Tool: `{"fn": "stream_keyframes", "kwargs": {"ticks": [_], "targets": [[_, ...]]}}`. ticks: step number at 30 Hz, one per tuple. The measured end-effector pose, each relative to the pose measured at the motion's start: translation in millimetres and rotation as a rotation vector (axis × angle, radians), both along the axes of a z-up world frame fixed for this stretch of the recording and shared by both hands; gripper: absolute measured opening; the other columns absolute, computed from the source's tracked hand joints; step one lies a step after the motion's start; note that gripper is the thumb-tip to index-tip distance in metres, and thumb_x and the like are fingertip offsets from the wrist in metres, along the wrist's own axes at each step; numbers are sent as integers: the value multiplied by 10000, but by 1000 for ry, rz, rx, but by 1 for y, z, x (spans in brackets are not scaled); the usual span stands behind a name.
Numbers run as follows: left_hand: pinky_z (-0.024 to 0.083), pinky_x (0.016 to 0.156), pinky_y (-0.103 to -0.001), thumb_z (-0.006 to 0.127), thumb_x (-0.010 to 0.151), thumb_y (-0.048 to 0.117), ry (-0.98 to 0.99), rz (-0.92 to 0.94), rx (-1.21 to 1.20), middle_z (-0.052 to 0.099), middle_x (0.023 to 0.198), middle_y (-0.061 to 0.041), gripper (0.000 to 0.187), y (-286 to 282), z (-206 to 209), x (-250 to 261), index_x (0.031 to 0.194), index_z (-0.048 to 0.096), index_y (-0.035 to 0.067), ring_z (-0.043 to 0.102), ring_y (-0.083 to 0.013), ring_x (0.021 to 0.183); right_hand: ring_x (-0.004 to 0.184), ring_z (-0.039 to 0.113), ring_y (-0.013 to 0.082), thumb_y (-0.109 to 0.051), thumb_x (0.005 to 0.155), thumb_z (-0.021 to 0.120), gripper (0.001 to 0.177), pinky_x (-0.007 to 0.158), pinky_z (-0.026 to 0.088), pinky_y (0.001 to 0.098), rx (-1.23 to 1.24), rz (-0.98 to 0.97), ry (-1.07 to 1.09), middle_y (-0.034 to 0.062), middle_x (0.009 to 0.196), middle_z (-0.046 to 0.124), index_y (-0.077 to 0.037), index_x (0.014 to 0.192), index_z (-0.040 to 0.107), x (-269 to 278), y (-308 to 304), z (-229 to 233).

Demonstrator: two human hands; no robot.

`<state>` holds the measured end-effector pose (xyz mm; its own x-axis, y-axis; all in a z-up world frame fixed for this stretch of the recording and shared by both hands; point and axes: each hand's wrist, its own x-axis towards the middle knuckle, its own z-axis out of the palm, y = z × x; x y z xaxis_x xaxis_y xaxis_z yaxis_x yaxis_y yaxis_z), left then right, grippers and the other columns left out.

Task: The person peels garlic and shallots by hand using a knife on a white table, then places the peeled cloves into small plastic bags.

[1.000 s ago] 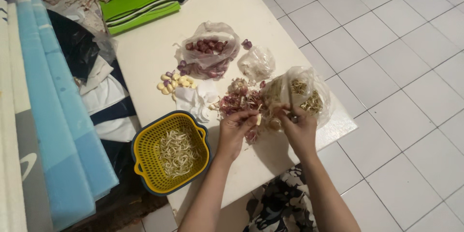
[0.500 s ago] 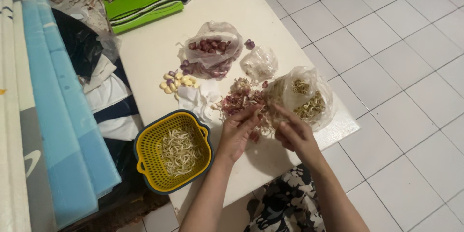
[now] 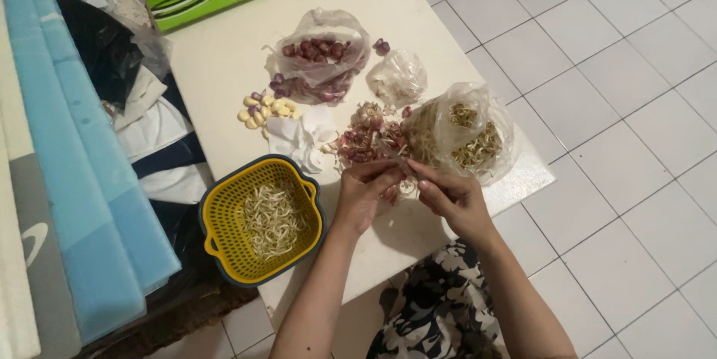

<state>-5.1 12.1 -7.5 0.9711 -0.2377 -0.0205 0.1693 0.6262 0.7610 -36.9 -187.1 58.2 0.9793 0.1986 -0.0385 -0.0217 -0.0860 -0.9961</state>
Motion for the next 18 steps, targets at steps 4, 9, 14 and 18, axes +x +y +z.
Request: {"fn": "stream_keyframes", "kwargs": {"ticks": [4, 9, 14, 18], "targets": [[595, 974, -320, 731, 954, -2, -95, 3, -4, 758, 1177, -142, 253, -3, 8, 1, 1203, 721, -40, 728, -195, 1082, 487, 379, 45, -244, 1004, 622, 399, 408, 283, 227, 273, -31, 179, -4, 656, 534, -58, 1354, 672, 0, 1, -8], [573, 993, -308, 704, 955, -12, 22, -15, -114, 731, 1230, -136, 390, -4, 17, 1, 1342, 655, 2, 709, -169, 1108, 463, 304, 41, -340, 1033, 505, 442, 401, 229, 218, 513, 75, 362, -51, 625, 388, -82, 1372, 621, -3, 2, -2], [594, 1026, -339, 676, 991, -21, 43, -26, -200, 710, 1259, -148, 378, -4, 23, 2, 1366, 635, -7, 709, -173, 1120, 473, 308, 50, -343, 1067, 508, 342, 400, 229, 227, 597, 78, 403, -37, 659, 422, -57, 1223, 610, 0, 3, -12], [591, 879, -289, 701, 947, -19, 69, -7, -81, 716, 1284, -142, 430, -3, 23, 2, 1370, 628, 9, 712, -162, 1058, 501, 317, 55, -325, 1089, 510, 290, 416, 234, 226, 630, 46, 426, -32, 684, 438, -54, 1157, 587, 3, 1, -17]]}}
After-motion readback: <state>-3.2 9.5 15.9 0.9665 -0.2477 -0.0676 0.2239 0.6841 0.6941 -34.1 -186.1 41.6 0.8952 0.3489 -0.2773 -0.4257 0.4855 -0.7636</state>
